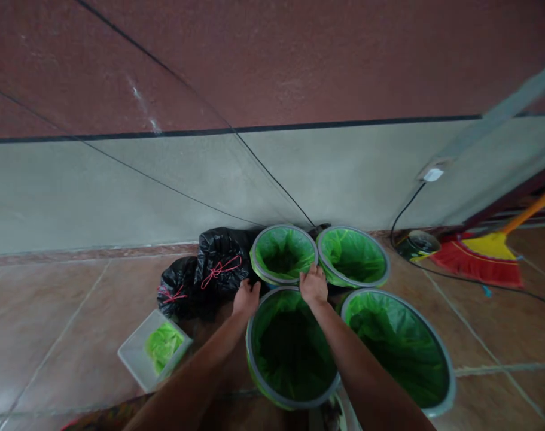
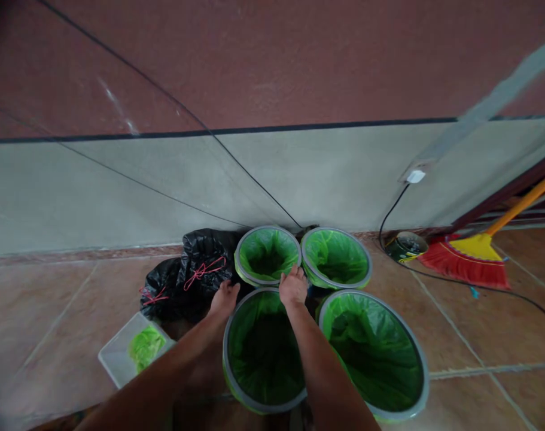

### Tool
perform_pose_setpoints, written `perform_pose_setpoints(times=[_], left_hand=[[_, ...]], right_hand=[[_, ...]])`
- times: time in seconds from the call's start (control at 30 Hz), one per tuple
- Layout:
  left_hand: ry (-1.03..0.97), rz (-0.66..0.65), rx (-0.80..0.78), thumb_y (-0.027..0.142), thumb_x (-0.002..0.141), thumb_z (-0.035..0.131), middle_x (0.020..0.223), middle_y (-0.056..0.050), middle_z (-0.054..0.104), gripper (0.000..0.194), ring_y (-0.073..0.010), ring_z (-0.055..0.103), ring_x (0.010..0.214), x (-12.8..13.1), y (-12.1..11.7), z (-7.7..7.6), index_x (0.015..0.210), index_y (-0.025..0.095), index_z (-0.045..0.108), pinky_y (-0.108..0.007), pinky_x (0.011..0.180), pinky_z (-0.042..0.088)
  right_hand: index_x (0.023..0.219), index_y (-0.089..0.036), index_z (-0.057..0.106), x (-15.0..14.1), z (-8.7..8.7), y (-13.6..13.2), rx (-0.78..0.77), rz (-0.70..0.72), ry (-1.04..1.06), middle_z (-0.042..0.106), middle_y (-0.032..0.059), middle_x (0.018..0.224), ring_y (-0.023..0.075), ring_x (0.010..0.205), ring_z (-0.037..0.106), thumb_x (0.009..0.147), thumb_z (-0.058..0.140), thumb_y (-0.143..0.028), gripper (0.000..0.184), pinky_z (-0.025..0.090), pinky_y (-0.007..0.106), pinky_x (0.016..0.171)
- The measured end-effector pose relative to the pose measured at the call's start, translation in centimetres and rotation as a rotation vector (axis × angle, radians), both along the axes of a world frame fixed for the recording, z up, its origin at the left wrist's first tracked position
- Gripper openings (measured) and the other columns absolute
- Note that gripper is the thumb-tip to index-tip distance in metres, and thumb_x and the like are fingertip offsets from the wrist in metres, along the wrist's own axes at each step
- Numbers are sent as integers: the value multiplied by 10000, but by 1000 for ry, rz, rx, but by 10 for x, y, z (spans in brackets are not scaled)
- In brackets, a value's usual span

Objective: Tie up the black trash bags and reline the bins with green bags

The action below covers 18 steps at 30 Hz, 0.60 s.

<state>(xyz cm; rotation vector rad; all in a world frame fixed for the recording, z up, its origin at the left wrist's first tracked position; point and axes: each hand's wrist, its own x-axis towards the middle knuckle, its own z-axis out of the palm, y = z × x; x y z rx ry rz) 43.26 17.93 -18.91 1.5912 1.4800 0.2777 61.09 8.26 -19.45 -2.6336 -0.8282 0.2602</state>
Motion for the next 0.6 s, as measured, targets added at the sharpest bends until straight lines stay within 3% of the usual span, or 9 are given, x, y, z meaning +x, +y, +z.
perform_pose_setpoints(times=[0.03,0.13,0.2,0.3,0.37,0.5,0.6], left_hand=[[-68,71,-71,337,863,606,1127,-174,706,378,-267,636,1140,15,12,0,1173,121,591,-306,909,476],[-137,97,-159,299,850,613,921,-122,744,233,-225,716,862,51,40,-5,1007,129,646,-289,729,541],[-156,107,-179,225,817,632,862,-106,738,187,-193,712,732,63,49,-10,965,112,644,-270,647,548],[-164,148,-162,132,753,653,856,-95,723,230,-168,693,662,64,54,-19,978,99,623,-249,584,544],[-164,171,-137,129,738,662,837,-79,715,240,-158,684,644,59,55,-24,973,105,615,-238,565,540],[-172,179,-107,175,722,709,778,-43,703,215,-149,684,655,53,57,-31,912,122,622,-224,582,546],[-170,184,-90,196,697,746,744,-36,701,235,-165,695,684,53,59,-34,892,131,633,-237,608,555]], right_hand=[[1435,50,334,0,-2,2,5,-12,42,536,291,1317,316,1208,543,932,411,-255,593,425,395,986],[1446,75,277,-4,-4,6,49,-67,139,572,304,1240,298,1137,598,911,418,-201,618,449,379,946],[1427,20,341,-2,0,6,151,-151,235,590,277,1225,293,1140,605,877,487,-201,610,447,379,957],[1283,-86,492,17,11,1,376,-491,464,662,192,1076,289,1094,627,817,605,-260,510,469,388,936],[1165,-121,528,38,18,-3,458,-702,578,676,139,910,274,968,667,851,559,-315,371,516,387,847],[1003,-175,506,66,21,-3,556,-856,837,606,39,669,194,645,667,929,305,-279,237,554,333,615],[986,-215,463,64,12,1,633,-938,995,576,1,655,177,578,644,927,275,-325,225,551,338,560]])
